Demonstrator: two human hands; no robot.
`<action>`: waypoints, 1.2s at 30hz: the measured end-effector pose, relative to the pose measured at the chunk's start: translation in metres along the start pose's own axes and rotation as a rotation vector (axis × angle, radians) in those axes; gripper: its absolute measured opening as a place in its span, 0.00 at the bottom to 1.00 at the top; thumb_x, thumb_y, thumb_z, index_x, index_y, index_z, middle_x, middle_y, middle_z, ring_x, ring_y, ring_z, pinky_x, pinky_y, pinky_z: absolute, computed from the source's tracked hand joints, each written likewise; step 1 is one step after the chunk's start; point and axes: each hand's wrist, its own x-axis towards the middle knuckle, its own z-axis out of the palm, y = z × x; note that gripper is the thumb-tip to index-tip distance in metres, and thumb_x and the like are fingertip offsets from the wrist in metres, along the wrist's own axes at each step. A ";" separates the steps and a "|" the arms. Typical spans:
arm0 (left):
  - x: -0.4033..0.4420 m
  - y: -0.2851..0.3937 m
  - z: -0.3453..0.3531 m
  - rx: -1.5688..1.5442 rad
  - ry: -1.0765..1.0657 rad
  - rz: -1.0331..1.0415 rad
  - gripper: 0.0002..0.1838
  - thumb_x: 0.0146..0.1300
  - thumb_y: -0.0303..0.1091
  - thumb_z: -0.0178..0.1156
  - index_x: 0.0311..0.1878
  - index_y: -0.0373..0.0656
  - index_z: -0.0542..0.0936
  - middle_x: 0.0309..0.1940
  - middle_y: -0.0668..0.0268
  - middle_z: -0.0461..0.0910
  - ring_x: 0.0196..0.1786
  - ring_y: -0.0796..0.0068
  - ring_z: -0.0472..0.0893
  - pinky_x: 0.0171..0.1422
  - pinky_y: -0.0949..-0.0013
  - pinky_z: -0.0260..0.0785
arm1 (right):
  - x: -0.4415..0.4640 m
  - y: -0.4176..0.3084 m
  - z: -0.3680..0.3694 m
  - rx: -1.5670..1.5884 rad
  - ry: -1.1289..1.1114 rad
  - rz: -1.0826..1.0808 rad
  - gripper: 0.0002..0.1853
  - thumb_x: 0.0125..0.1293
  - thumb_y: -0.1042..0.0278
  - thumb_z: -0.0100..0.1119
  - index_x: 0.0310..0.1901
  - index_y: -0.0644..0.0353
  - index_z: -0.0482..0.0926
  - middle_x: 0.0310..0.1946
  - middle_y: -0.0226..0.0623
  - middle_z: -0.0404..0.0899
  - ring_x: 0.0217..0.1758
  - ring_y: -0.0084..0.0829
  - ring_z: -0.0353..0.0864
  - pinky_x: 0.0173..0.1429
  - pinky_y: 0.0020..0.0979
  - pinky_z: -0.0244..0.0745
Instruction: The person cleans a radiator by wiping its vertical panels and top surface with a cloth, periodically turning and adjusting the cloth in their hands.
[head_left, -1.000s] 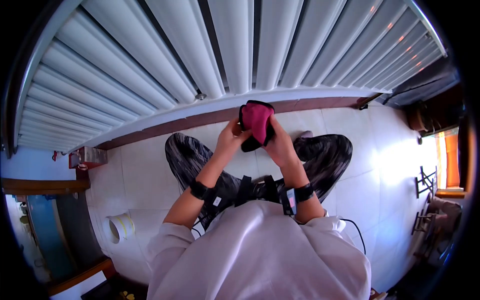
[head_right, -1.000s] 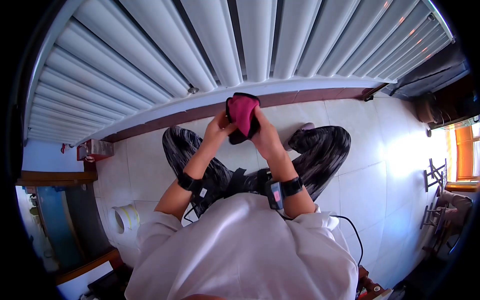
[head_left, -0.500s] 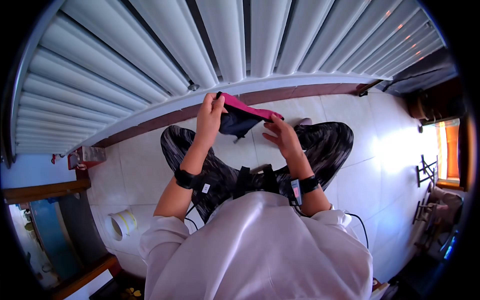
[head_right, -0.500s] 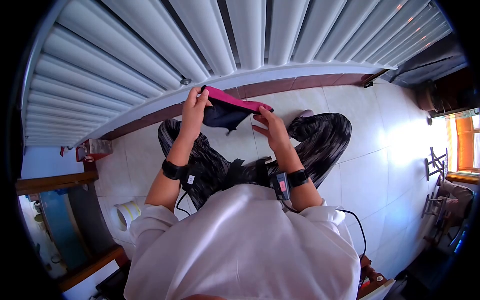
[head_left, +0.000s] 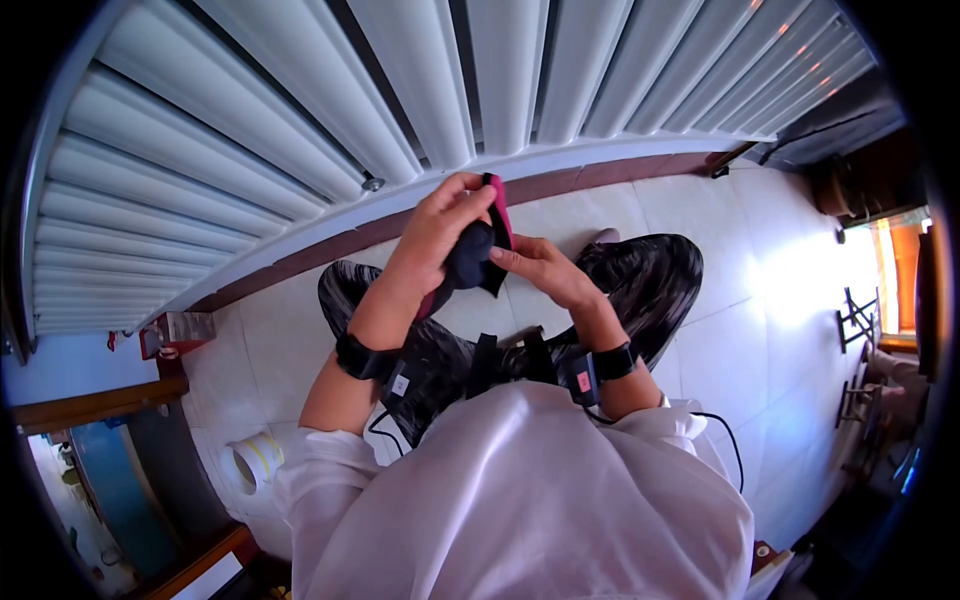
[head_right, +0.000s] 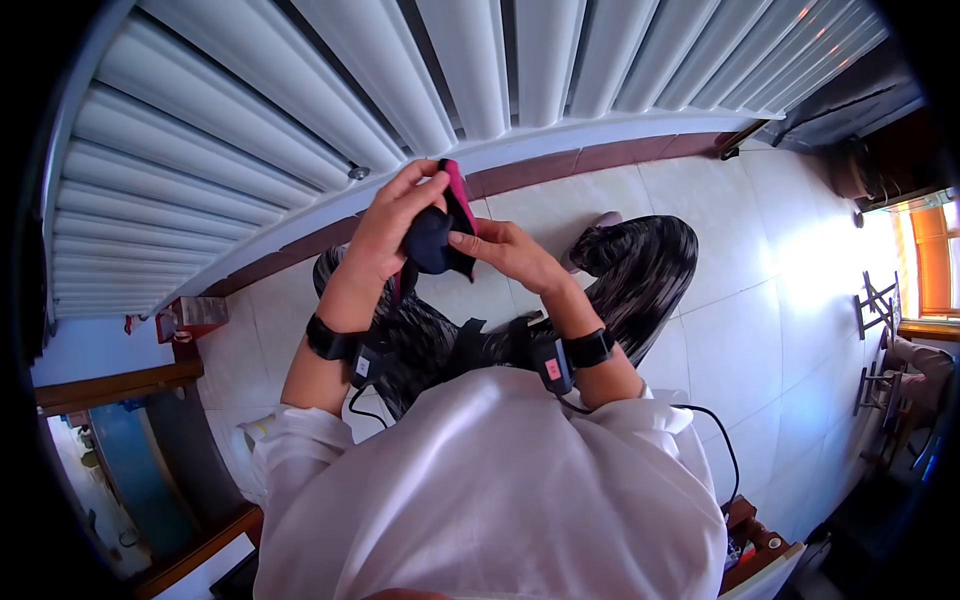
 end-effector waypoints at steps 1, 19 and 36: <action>0.002 0.002 -0.006 -0.076 0.019 -0.007 0.12 0.63 0.36 0.60 0.45 0.40 0.75 0.26 0.72 0.74 0.28 0.86 0.72 0.34 0.81 0.65 | 0.004 0.010 -0.003 0.123 0.016 -0.037 0.25 0.66 0.58 0.57 0.59 0.67 0.69 0.48 0.32 0.77 0.53 0.21 0.72 0.61 0.25 0.63; 0.008 -0.115 -0.059 0.016 0.008 -0.218 0.19 0.63 0.42 0.59 0.55 0.46 0.72 0.47 0.73 0.78 0.53 0.79 0.74 0.55 0.73 0.63 | 0.004 0.028 -0.031 0.767 0.262 0.068 0.22 0.69 0.52 0.45 0.48 0.65 0.75 0.40 0.36 0.81 0.40 0.29 0.80 0.46 0.28 0.73; 0.002 -0.053 -0.085 0.326 0.510 0.099 0.09 0.64 0.30 0.56 0.46 0.41 0.77 0.33 0.73 0.76 0.39 0.85 0.75 0.48 0.75 0.68 | 0.005 0.043 -0.059 -0.102 0.702 0.011 0.16 0.61 0.62 0.62 0.47 0.63 0.78 0.29 0.27 0.78 0.31 0.17 0.74 0.36 0.20 0.70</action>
